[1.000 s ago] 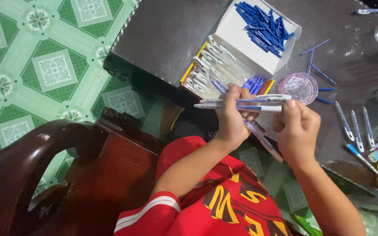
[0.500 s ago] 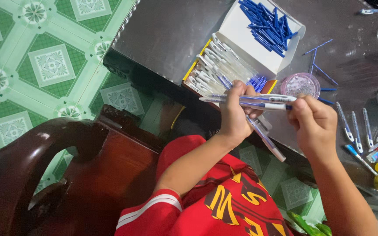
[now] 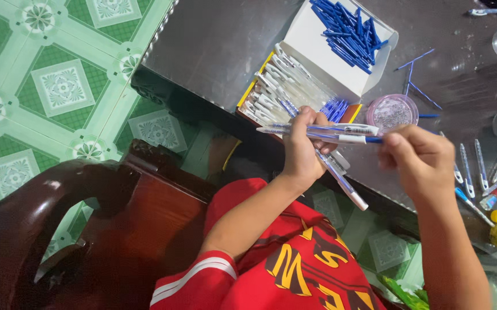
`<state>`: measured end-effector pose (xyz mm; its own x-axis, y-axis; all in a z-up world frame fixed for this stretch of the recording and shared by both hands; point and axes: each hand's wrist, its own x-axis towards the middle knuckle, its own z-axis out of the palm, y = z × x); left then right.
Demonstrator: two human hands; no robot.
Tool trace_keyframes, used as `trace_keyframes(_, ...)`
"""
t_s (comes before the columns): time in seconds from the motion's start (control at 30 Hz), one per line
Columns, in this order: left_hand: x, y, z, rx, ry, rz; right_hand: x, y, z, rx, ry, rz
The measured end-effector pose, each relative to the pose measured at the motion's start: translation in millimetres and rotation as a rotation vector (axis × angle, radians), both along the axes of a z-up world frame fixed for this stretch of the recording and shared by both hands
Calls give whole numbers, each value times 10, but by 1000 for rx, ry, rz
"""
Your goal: The person assembles ballpoint pens by hand, inserting ink refills into pen barrels, attaching blue caps, and placing the completed pens into a clear plastic container.
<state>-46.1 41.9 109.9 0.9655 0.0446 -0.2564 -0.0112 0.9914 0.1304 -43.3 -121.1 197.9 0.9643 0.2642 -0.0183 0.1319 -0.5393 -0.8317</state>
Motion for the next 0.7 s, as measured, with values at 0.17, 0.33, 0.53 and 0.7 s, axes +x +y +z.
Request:
trace_keyframes(0.17,-29,3,84,19,-3,-19,-42,23,95,-156,-121,56)
trace_keyframes(0.33,16,-53,-2,21,100,-83,-15,-90,64,-134,-235,231)
trace_keyframes(0.53,-36,-49,136,56,76,-172,-7,-465,-230,-222,-440,309)
trace_keyframes(0.7,-54,-59,144,25,62,-176,43,-626,-474,-304,-719,310)
